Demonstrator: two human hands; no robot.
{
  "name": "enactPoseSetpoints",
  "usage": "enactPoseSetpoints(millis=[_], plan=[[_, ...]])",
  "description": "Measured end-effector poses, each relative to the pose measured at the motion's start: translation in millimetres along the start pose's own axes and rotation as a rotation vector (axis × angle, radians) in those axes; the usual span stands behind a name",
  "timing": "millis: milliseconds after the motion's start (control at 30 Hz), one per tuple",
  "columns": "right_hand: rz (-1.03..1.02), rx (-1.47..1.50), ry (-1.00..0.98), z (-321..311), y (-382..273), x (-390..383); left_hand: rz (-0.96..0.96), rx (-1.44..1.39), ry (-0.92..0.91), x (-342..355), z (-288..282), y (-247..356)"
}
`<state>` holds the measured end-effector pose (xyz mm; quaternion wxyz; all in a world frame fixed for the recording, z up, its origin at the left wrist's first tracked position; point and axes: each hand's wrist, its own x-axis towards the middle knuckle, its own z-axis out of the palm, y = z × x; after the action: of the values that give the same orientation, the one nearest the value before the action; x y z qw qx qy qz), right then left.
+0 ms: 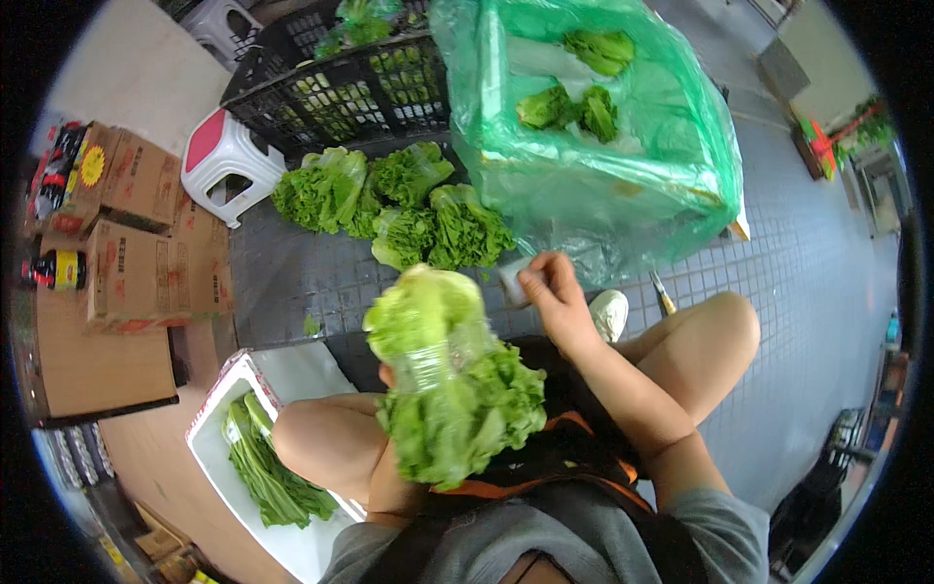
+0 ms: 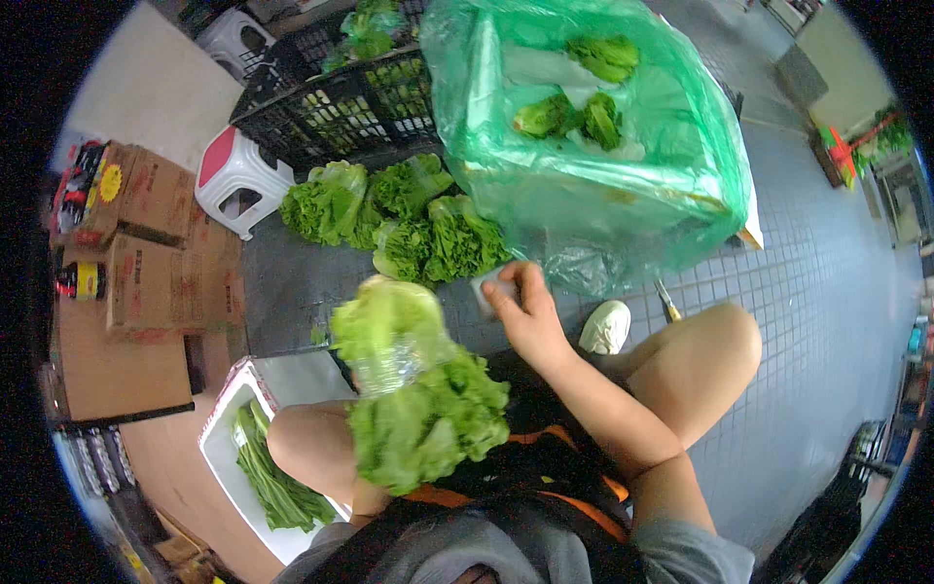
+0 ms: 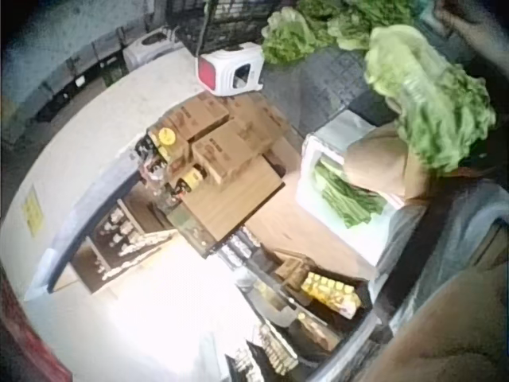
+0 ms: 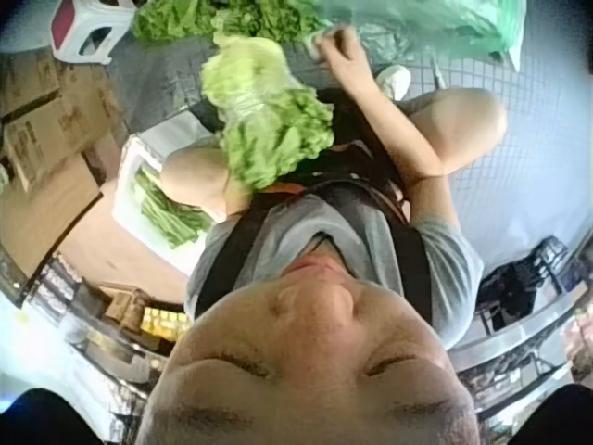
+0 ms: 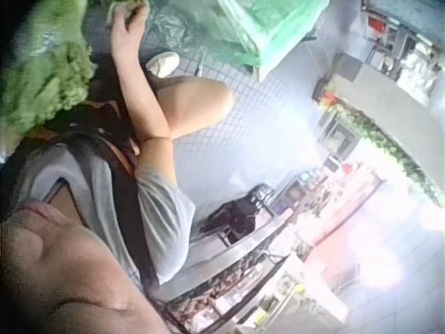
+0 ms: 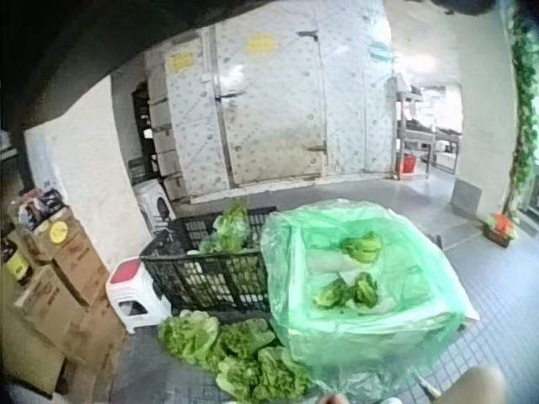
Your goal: The person sits on the floor and prepares lettuce heads by removing outer leaves, cutting the base with a knife, and wrapping each head in plastic film. The wrapped lettuce is placed into a white styrofoam box.
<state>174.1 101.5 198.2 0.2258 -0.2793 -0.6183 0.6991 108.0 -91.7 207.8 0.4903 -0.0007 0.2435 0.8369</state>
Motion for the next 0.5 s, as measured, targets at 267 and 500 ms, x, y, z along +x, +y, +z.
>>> enactPoseSetpoints(millis=[267, 500], plan=[[0.164, -0.458, -0.043, -31, -59, 40, 0.014, -0.144, -0.216, 29, -4, -17], [-0.158, -0.834, -0.281, -172, -125, 80, 0.474, 0.044, 0.389, 123, -71, 52]])
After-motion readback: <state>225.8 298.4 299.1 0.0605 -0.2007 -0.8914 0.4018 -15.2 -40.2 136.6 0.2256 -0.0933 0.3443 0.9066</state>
